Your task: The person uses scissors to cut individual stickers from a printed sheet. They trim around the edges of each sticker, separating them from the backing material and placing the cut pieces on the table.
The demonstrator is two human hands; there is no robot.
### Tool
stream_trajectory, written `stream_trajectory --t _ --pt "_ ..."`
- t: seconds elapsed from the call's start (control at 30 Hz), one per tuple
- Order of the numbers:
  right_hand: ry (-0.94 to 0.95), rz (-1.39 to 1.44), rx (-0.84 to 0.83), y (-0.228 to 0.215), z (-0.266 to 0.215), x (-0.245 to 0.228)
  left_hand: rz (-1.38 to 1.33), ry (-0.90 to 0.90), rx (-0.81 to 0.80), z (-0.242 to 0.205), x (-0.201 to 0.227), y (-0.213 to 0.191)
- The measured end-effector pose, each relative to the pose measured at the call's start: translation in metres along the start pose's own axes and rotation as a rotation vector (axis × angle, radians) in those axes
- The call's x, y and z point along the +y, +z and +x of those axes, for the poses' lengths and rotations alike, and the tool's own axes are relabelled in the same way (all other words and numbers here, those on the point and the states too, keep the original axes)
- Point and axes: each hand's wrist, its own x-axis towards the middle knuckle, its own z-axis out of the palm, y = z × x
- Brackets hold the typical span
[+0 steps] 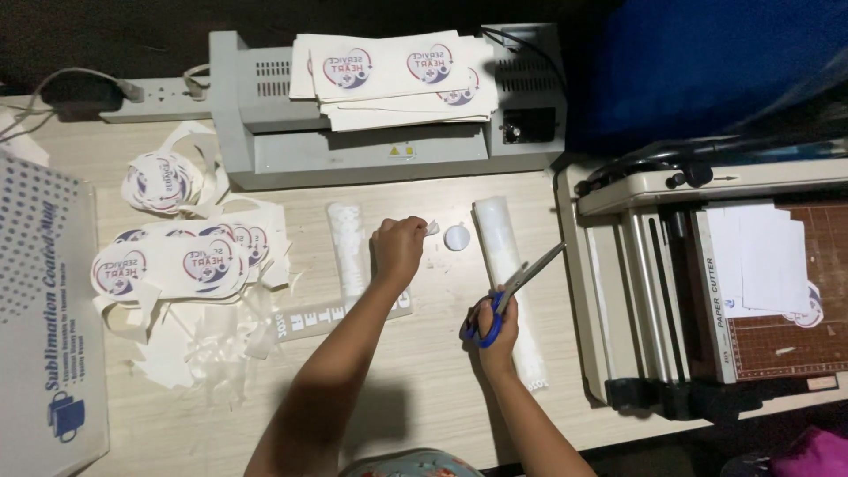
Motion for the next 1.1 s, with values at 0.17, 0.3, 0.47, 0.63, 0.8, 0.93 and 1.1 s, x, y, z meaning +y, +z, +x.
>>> stream_trajectory --t 0.17,0.3,0.47,0.63,0.8,0.93,1.1 --pt "-0.008 -0.033 -0.009 -0.002 0.000 0.000 0.115 0.159 0.060 0.002 -0.007 0.006" --pt "-0.013 -0.104 -0.045 -0.001 -0.002 -0.009 0.207 0.256 0.096 0.004 -0.020 0.021" --pt "-0.026 -0.172 -0.035 -0.001 -0.001 -0.001 0.203 0.317 0.080 0.007 -0.006 0.006" --pt "-0.014 -0.171 -0.028 -0.001 0.000 -0.003 0.289 0.463 0.082 0.010 -0.006 0.001" --pt "0.003 -0.122 -0.035 -0.003 0.002 0.005 0.313 0.402 -0.049 0.009 -0.018 0.017" --pt "-0.007 -0.126 -0.047 -0.002 0.001 0.002 0.353 0.434 -0.048 0.005 -0.018 0.018" --pt "0.017 -0.158 -0.047 0.001 0.001 -0.007 0.397 0.553 0.060 0.005 -0.013 0.013"
